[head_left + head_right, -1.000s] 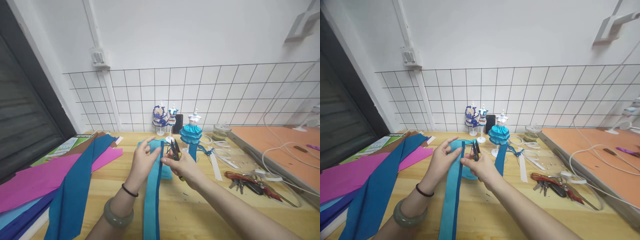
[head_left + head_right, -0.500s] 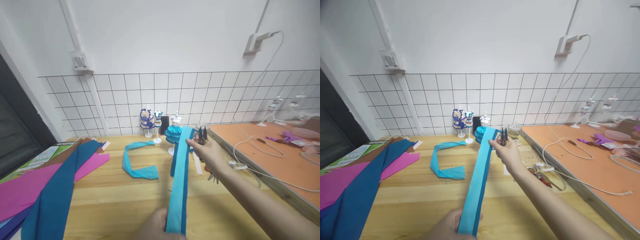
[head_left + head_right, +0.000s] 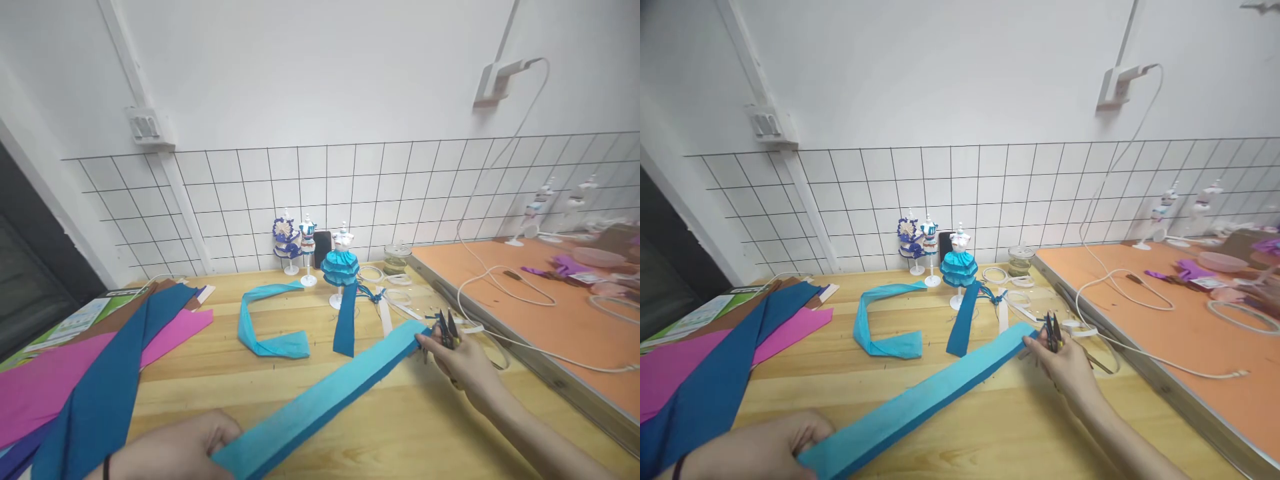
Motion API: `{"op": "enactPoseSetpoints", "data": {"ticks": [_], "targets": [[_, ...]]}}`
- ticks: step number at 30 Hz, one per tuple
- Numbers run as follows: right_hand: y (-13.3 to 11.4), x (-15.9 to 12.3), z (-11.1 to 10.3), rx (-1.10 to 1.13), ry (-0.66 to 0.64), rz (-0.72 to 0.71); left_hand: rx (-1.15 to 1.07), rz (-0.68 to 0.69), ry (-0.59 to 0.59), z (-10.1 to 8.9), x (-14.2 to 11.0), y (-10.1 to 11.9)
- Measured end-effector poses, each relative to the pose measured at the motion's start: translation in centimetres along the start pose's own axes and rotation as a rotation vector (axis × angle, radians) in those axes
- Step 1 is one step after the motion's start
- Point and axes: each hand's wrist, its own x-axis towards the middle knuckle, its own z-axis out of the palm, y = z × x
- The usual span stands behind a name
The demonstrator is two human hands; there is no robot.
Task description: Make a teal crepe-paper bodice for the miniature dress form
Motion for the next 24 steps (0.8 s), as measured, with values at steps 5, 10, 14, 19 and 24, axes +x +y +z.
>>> {"op": "enactPoseSetpoints", "data": {"ticks": [5, 10, 14, 19, 24], "targets": [[2.1, 0.2, -1.6, -0.108, 0.045, -0.011, 0.259, -0.141, -0.064, -3.2, 1.9, -0.8], [0.6, 1.0, -2.8, -0.133, -0.108, -0.071, 0.703, -0.084, 0.191, -4.4, 4.0, -0.3], [-1.9, 0.6, -2.1, -0.152, -0.495, -0.188, 0.703, 0.232, 0.473, -2.1, 6.3, 3.7], [-3.5, 0.2, -0.4, -0.046, -1.047, 0.006, 0.106, 0.553, 0.091, 4.7, 10.4, 9.5], [-3.1, 0.5, 0.3, 0.114, -1.205, 0.134, -0.151, 0.630, -0.212, 9.0, 13.7, 11.4]]}}
